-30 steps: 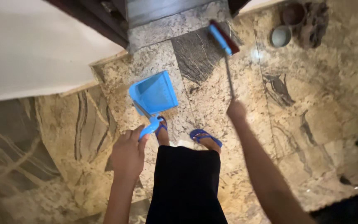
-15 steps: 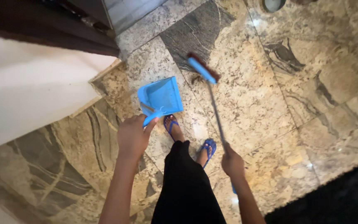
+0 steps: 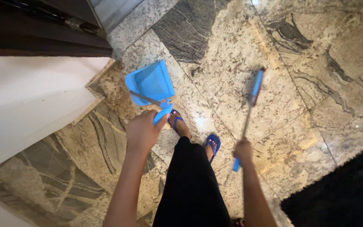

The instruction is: The person sweeps the tiled floor using a broom and a dustpan, moving an office chair and a cardboard box to reach different spots.

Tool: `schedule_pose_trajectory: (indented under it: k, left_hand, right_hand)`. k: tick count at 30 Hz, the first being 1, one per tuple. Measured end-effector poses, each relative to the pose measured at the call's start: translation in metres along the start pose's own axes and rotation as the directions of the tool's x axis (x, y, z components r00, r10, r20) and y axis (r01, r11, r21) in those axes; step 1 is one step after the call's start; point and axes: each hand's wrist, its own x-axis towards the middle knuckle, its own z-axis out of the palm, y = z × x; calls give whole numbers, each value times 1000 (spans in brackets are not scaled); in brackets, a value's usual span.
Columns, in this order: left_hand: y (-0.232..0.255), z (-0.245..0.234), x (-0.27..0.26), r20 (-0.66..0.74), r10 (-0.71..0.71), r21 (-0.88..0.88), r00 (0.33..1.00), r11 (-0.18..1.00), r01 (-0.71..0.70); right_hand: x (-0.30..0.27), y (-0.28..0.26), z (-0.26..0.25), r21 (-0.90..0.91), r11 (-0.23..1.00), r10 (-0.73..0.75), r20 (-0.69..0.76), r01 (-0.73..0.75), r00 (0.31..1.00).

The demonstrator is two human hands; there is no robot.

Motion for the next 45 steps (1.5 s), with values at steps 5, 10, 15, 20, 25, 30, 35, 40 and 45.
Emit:
schedule_pose_trajectory:
  k: [5, 10, 15, 20, 25, 30, 35, 40, 45]
  left_hand:
    - [6, 46, 43, 102, 95, -36, 990, 995, -92]
    - [47, 116, 78, 230, 120, 79, 966, 987, -142]
    - [80, 154, 80, 142, 149, 0, 979, 989, -150]
    - [84, 163, 75, 59, 173, 16, 983, 985, -174]
    - [83, 163, 77, 116, 147, 51, 982, 987, -154]
    - [81, 154, 82, 78, 152, 59, 985, 986, -157]
    - [76, 143, 83, 110, 121, 8, 986, 992, -123]
    - [74, 135, 77, 95, 138, 8, 986, 990, -139]
    - [70, 127, 78, 169, 122, 51, 978, 990, -133]
  right_hand:
    - [-33, -78, 102, -284, 912, -309, 2, 296, 951]
    - [-90, -150, 99, 36, 999, -21, 164, 15, 986]
    - [-133, -181, 90, 47, 999, -37, 243, 26, 969]
    - [-165, -153, 144, -4, 994, -96, 443, 109, 891]
    - [-197, -154, 114, 45, 998, -64, 528, 47, 847]
    - [-232, -162, 28, 96, 995, -31, 392, -7, 919]
    - [-175, -143, 10, -99, 988, -92, 257, 121, 962]
    - [-142, -129, 96, -359, 703, -653, 18, 614, 757]
    - [-215, -166, 75, 169, 954, -298, 467, 247, 833]
